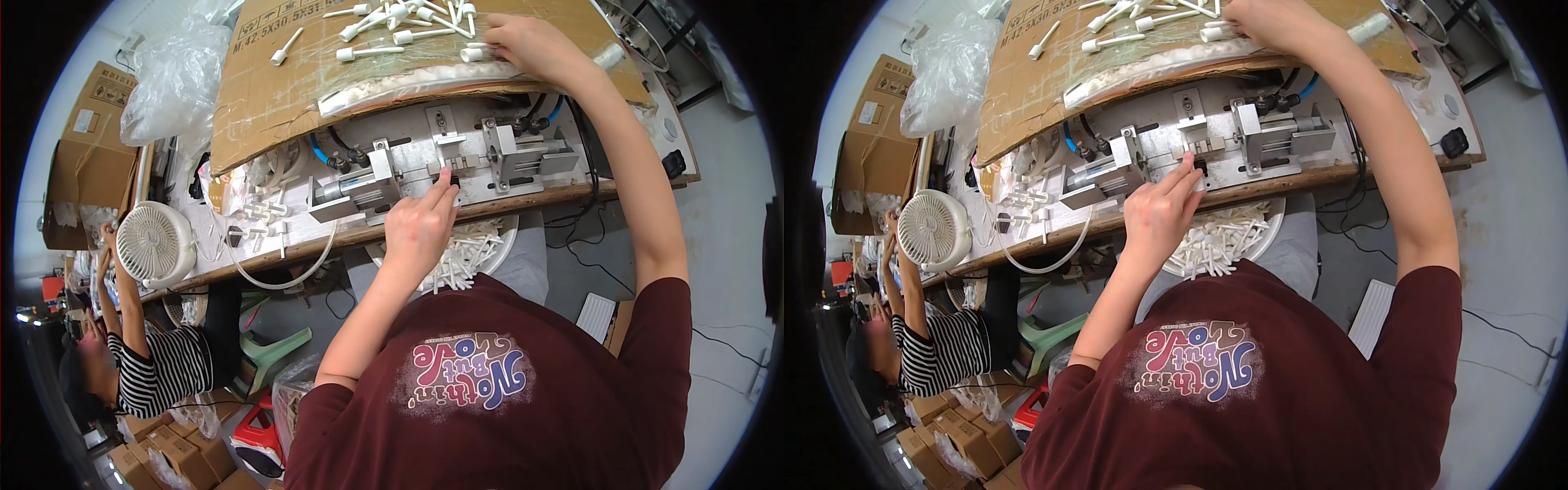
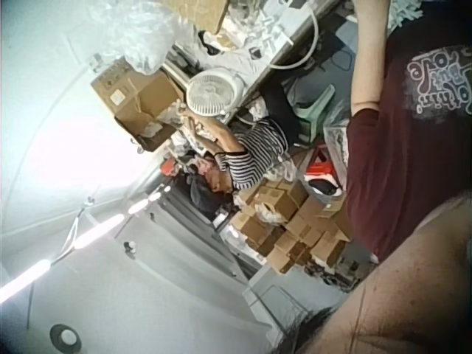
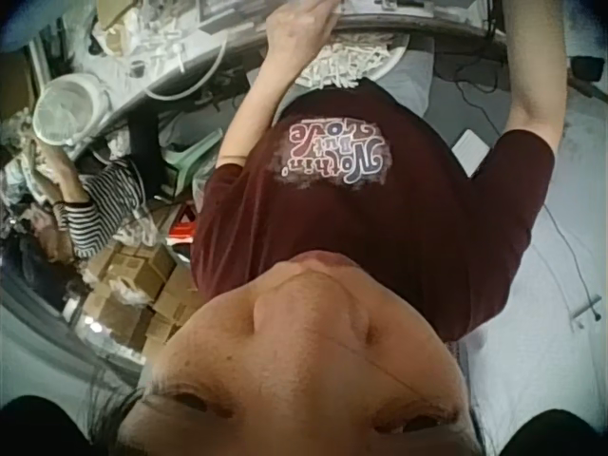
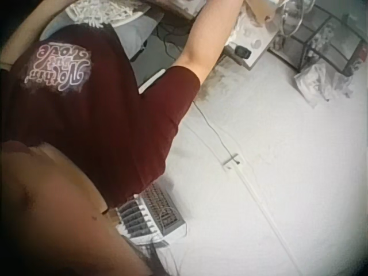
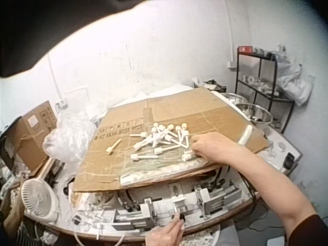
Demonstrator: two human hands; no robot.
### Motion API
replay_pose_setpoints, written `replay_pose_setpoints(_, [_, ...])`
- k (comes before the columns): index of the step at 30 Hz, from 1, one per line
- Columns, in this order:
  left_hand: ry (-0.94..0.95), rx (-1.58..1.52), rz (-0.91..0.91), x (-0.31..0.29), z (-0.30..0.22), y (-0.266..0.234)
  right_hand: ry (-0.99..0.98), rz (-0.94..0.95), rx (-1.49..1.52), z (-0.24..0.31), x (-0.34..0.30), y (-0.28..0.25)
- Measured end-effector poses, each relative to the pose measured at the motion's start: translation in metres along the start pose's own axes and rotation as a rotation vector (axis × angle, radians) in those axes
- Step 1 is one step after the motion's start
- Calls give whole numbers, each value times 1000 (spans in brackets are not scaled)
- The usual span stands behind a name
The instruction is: Assembling small white plastic T-shaped and L-shaped tube connectors using a pneumatic press machine on a workbench.
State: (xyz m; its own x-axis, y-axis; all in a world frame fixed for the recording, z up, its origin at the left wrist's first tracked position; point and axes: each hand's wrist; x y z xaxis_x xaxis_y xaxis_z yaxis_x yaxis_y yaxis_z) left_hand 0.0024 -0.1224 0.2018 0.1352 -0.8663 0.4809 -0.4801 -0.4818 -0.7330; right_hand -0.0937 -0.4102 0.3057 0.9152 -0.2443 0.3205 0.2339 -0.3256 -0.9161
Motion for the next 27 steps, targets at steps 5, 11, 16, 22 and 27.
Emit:
replay_pose_setpoints(5, [-344,-709,-114,9,-13,-28,-111,-374,10,43,-21,-14])
replay_pose_setpoints(11, [-375,-1164,-129,10,-18,-44,-310,-497,98,129,-77,-27])
replay_pose_setpoints(16, [-187,-551,-106,-1,-19,-29,71,-472,482,131,-92,-12])
replay_pose_setpoints(22, [12,7,-55,-12,-3,3,522,-286,975,141,-103,-20])
replay_pose_setpoints(27, [26,44,-18,0,0,2,777,-163,1303,145,-112,-25])
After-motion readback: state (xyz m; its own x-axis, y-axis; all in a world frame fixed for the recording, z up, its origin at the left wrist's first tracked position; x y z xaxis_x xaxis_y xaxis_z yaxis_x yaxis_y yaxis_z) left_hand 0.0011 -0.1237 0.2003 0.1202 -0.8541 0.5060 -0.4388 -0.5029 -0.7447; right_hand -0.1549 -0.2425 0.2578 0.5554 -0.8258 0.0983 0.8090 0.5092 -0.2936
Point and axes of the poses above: each hand's wrist, its own x-axis towards the middle knuckle, its own y-axis out of the palm, z = x × y, and after that the axes turned 10 degrees about -x, right-handed
